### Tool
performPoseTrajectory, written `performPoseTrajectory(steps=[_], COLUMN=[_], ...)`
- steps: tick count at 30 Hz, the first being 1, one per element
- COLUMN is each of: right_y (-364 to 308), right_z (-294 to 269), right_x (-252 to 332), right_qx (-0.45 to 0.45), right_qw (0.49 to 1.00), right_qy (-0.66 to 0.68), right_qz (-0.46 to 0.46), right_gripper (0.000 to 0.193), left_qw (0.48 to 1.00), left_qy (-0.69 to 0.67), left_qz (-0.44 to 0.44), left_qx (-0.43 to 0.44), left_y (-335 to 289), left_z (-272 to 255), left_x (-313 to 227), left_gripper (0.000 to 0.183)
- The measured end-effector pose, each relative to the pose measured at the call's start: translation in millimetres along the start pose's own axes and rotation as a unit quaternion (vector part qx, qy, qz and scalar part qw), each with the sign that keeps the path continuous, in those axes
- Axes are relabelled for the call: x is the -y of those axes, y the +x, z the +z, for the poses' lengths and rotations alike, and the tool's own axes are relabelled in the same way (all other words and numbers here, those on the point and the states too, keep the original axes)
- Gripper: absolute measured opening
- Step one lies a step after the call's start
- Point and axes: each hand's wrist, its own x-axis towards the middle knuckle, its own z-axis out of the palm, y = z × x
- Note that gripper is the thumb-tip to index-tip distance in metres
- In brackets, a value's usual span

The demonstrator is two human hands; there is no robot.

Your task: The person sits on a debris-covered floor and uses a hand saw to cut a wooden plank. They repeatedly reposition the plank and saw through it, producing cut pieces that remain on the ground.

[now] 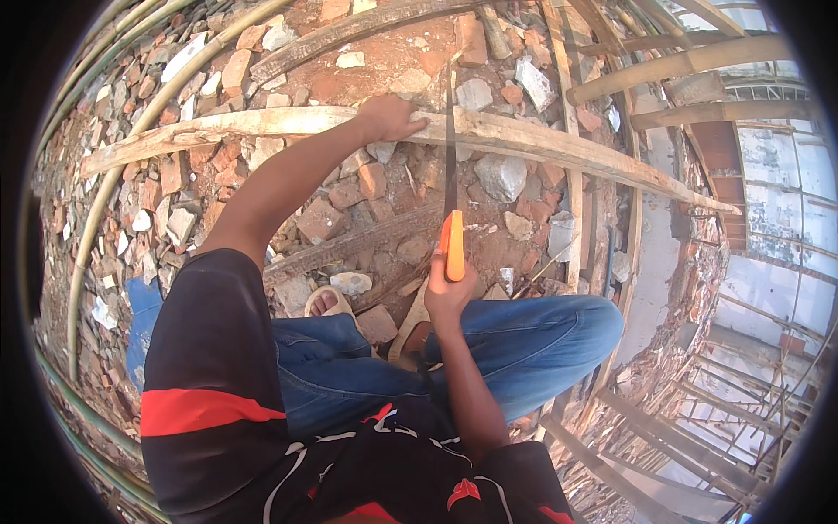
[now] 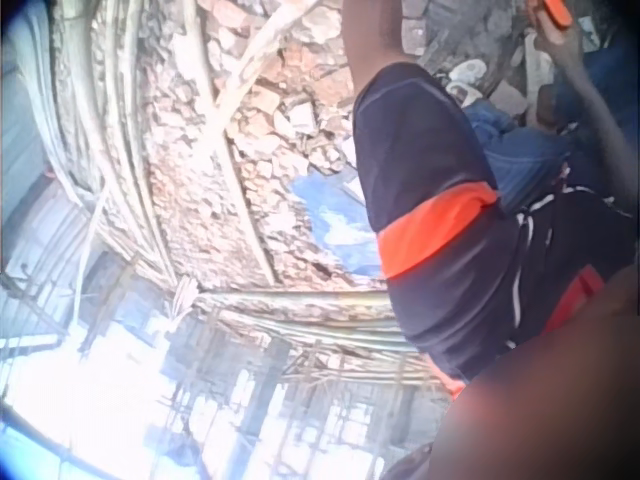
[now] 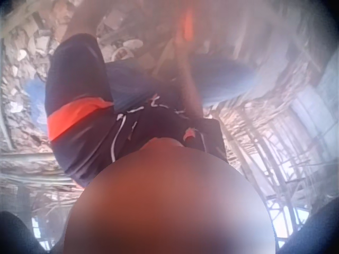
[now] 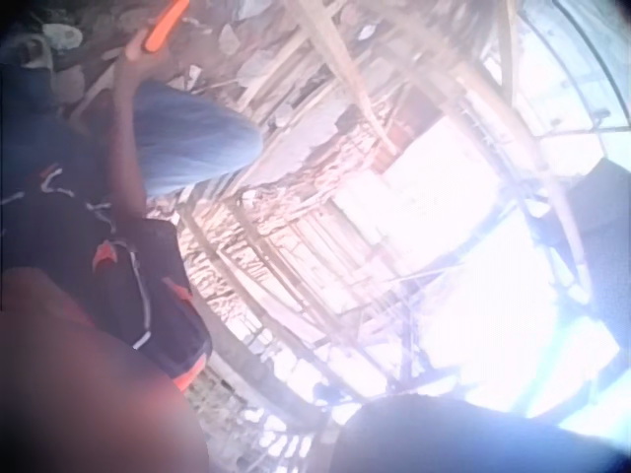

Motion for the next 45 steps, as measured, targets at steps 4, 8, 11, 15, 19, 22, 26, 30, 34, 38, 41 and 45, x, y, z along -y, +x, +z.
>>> performPoseTrajectory(steps=[4, 8, 11, 15, 19, 22, 26, 30, 34, 38, 41, 45], right_y=[30.7, 5.4, -1.0, -9.8, 6.3, 2.8, 47.8, 24.5, 25.8, 50.9, 26.2, 51.3], right_z=[27.2, 11.8, 8.9, 29.6, 4.6, -13.3, 0.4, -6.1, -1.3, 15.7, -6.9, 4.2], right_x=[15.1, 14.6, 7.6, 6.8, 14.1, 27.7, 10.0, 9.0, 4.7, 14.5, 2.5, 14.6], right_qx=[-0.003, 0.012, 0.015, 0.061, 0.052, 0.057, 0.064, 0.073, 0.067, 0.075, 0.058, 0.083], right_qw=[0.995, 0.998, 0.999, 0.987, 0.999, 0.995, 0.997, 0.997, 0.996, 0.995, 0.995, 0.994], right_qy=[-0.097, -0.052, -0.039, -0.137, -0.003, 0.069, 0.027, 0.036, 0.065, 0.067, 0.079, 0.065], right_qz=[-0.016, -0.012, 0.001, -0.063, -0.002, 0.053, 0.025, 0.000, 0.007, 0.022, 0.016, 0.009], right_gripper=[0.024, 0.023, 0.022, 0.025, 0.025, 0.023, 0.019, 0.021, 0.019, 0.015, 0.015, 0.014], left_qw=[1.000, 1.000, 1.000, 0.999, 1.000, 1.000, 1.000, 1.000, 1.000, 1.000, 1.000, 1.000], left_qy=[0.000, 0.007, 0.015, 0.017, 0.007, 0.017, 0.005, -0.001, 0.007, -0.004, -0.004, -0.006], left_qz=[-0.013, -0.012, -0.012, -0.013, 0.000, -0.015, -0.008, -0.018, -0.014, -0.012, -0.009, -0.010], left_qx=[0.009, 0.004, -0.003, 0.028, -0.007, 0.011, 0.007, 0.002, -0.006, -0.008, -0.023, -0.002], left_y=[-2.5, -1.7, 1.9, 2.4, 4.1, 4.2, 0.1, -3.0, 0.1, -0.7, -1.9, -3.5], left_z=[-1.6, 1.8, 4.0, 2.2, 4.3, 4.4, 7.1, -3.9, 2.7, 2.8, 1.5, -2.1], left_x=[-0.3, 0.6, -1.9, 1.1, 5.2, 3.9, -4.5, -0.5, 1.9, -1.1, 0.8, -1.3], left_gripper=[0.066, 0.065, 0.064, 0.064, 0.066, 0.067, 0.068, 0.068, 0.069, 0.069, 0.068, 0.069])
